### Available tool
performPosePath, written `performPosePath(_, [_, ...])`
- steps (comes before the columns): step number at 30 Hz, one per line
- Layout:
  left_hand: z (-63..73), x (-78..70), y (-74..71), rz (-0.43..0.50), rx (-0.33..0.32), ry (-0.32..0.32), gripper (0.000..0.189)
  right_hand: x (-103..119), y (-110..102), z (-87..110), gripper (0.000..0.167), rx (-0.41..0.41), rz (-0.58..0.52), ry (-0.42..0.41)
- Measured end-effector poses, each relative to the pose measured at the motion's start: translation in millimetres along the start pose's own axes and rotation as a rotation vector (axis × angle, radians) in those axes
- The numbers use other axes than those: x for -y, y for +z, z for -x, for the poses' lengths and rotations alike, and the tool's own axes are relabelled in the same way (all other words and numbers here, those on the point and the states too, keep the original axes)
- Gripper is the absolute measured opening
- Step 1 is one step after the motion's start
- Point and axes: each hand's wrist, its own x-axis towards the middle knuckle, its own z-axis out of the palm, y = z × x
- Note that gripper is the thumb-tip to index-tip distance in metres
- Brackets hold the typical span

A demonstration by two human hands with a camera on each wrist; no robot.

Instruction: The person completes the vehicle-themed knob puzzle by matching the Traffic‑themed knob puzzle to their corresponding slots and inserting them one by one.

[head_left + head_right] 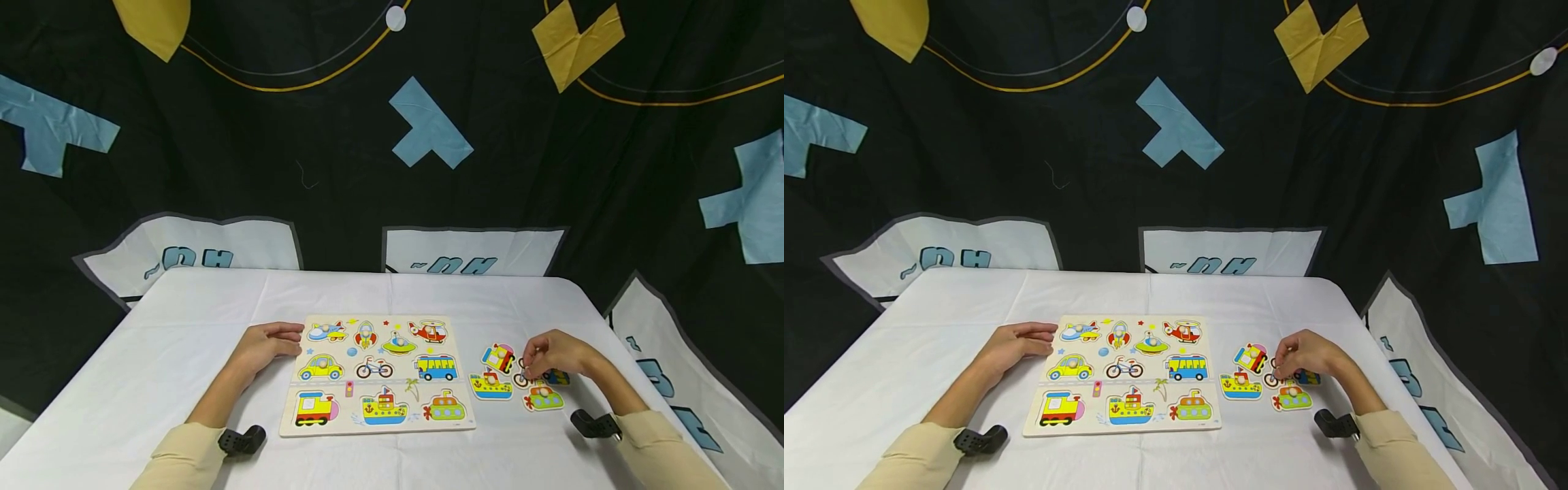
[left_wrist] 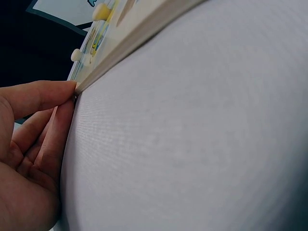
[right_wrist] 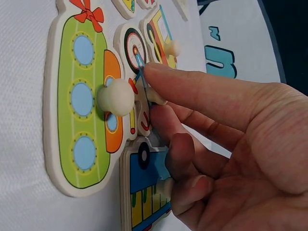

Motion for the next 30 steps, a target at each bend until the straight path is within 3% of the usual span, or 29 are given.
performPosePath(11, [-1.0, 0.6, 0.2, 0.004, 0.004, 0.0, 0.049, 11.9, -6.3, -0.5, 0.019, 0.021, 0.043, 0.036])
performPosePath(18, [-1.3, 0.9, -1.0, 0.013, 0.003, 0.001, 0.049, 20.3, -8.9, -2.3, 0.02, 0.003, 0.004, 0.017])
performPosePath(30, [0.1, -1.1, -0.4, 0.02, 0.004, -0.017, 0.049, 47.5, 1.0, -21.3, 0.019, -0.032, 0.013, -0.006])
